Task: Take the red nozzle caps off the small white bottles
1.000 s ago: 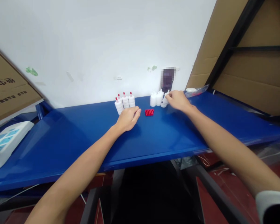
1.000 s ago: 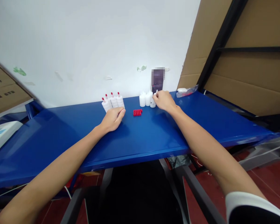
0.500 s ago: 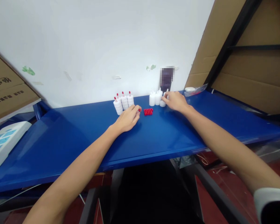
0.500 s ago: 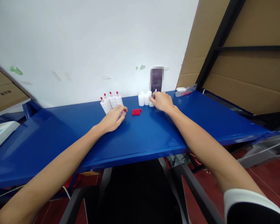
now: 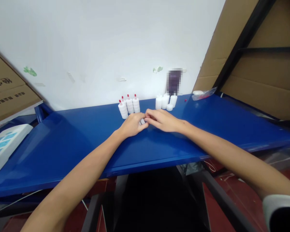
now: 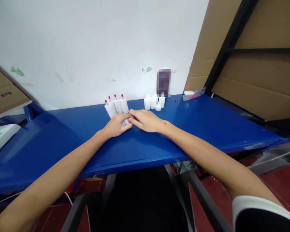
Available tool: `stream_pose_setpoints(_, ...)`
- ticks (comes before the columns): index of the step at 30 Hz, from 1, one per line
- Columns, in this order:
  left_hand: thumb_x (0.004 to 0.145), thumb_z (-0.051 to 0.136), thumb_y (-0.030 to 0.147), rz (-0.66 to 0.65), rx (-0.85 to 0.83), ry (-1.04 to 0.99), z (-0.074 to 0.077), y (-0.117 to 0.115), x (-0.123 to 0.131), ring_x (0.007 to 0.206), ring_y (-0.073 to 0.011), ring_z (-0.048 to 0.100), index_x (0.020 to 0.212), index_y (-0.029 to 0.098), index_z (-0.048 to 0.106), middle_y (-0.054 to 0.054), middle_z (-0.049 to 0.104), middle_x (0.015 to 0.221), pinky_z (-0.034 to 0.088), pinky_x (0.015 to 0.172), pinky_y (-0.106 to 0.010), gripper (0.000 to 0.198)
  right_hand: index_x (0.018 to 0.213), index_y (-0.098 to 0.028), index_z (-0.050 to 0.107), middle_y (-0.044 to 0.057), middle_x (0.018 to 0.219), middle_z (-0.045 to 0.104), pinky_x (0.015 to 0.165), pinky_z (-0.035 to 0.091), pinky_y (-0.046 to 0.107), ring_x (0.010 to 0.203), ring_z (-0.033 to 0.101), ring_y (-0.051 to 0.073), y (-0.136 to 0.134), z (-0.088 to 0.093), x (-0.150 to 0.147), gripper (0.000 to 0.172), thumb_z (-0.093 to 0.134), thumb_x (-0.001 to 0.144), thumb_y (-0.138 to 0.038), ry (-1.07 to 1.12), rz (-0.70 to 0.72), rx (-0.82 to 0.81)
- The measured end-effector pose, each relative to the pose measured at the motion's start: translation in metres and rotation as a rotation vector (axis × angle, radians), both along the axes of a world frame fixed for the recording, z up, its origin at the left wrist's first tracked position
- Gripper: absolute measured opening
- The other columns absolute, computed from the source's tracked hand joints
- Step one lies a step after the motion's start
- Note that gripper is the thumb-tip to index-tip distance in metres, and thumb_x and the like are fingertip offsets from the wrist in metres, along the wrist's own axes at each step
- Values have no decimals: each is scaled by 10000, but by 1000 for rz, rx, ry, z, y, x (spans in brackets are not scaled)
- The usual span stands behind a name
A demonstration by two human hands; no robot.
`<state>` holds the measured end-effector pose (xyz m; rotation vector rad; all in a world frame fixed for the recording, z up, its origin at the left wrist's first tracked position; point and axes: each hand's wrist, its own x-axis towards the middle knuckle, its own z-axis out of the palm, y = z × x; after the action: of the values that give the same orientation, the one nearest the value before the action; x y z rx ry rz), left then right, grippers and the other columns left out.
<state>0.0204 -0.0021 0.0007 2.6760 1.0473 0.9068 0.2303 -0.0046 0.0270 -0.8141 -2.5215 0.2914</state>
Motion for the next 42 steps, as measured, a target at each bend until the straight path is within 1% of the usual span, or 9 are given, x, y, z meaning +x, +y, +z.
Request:
stream_pose_setpoints(4,931,576,328,-8,-19,-44,1,1,0,764,-177,635,869,166,628,-42,692,842,483,742,-308,182,982,-225,477,43,883,616,657,328,312,724,504,177,4,0,6,289,391,1039,-496,-33,-73,-1)
stream_pose_setpoints(8,956,552,377,-30,-40,-18,0,0,3,788,-186,622,866,178,583,-48,676,860,480,746,-314,221,913,-223,460,67,923,600,719,364,327,785,515,189,7,-2,6,311,319,1058,-460,-42,0,11)
stream_pose_setpoints(11,989,490,369,-22,-27,7,0,0,3,792,-199,621,903,178,579,-62,675,866,482,747,-324,227,826,-228,406,53,847,566,717,361,325,737,476,177,9,-4,3,325,278,1058,-416,2,12,21)
stream_pose_setpoints(15,1019,452,352,22,-15,18,0,5,-7,931,-225,662,1103,187,623,-86,714,1055,501,863,-355,252,724,-240,312,12,694,465,665,346,307,662,432,160,14,3,10,378,240,1051,-416,150,-95,-47)
stream_pose_setpoints(17,1014,469,362,65,-22,-20,-1,8,-13,1001,-232,672,1111,192,635,-81,724,1105,499,918,-361,256,726,-238,324,11,682,455,666,345,307,666,444,164,20,6,19,393,240,1050,-443,159,-173,-23)
stream_pose_setpoints(20,1009,484,381,106,-26,-40,0,10,-16,1010,-230,681,1118,190,644,-75,733,1118,500,929,-357,272,844,-221,451,42,758,549,675,334,319,699,495,187,32,8,37,349,297,1043,-462,-44,-273,27)
stream_pose_setpoints(24,1002,486,385,78,-75,29,-1,9,-11,967,-236,691,1133,196,646,-73,742,1093,509,883,-360,280,978,-206,531,91,850,643,650,327,320,708,543,211,47,1,53,295,385,1020,-458,-361,-398,-71)
stream_pose_setpoints(29,991,490,385,73,-95,70,-1,10,-8,932,-239,693,1088,201,651,-70,746,1057,506,847,-364,264,927,-209,526,87,878,670,655,362,301,739,584,205,53,-4,54,178,495,983,-375,-479,-378,-163)
stream_pose_setpoints(42,979,492,396,95,-121,93,0,9,-8,900,-246,697,1112,200,651,-70,752,1035,505,810,-365,285,977,-186,595,82,890,702,709,413,298,778,620,204,55,-4,53,93,548,928,-250,-394,-310,-235)
